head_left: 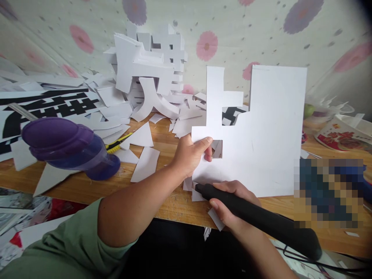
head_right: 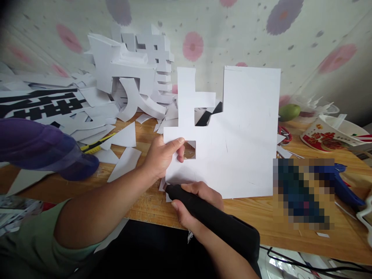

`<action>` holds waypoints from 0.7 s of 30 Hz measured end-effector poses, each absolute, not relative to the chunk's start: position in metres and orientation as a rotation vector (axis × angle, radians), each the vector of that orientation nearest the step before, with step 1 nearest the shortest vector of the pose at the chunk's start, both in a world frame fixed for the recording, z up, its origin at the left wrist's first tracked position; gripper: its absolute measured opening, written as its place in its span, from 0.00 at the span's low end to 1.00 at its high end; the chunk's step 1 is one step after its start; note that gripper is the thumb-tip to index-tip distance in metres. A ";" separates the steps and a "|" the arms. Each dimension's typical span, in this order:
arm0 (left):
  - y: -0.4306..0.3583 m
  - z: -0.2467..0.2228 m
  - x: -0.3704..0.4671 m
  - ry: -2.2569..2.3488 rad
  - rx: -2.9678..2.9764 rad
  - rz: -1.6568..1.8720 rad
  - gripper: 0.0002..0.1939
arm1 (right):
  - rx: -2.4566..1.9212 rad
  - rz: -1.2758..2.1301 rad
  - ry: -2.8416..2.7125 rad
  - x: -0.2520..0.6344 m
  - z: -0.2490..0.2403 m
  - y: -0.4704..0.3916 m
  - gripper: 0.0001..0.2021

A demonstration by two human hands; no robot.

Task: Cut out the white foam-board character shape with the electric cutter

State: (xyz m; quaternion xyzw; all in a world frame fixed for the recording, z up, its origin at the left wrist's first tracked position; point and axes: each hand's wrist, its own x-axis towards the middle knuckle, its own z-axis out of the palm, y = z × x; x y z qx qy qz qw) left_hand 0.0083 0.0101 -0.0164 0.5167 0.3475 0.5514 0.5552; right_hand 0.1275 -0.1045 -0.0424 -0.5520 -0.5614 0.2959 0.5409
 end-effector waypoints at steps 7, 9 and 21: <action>0.010 -0.017 0.008 0.821 1.215 1.303 0.14 | -1.316 0.701 -1.318 0.126 -0.043 -0.104 0.08; 0.010 -0.016 0.008 0.820 1.216 1.297 0.12 | -1.327 0.684 -1.326 0.126 -0.043 -0.104 0.09; 0.009 -0.012 0.007 0.812 1.252 1.273 0.15 | -1.405 0.654 -1.331 0.133 -0.045 -0.106 0.11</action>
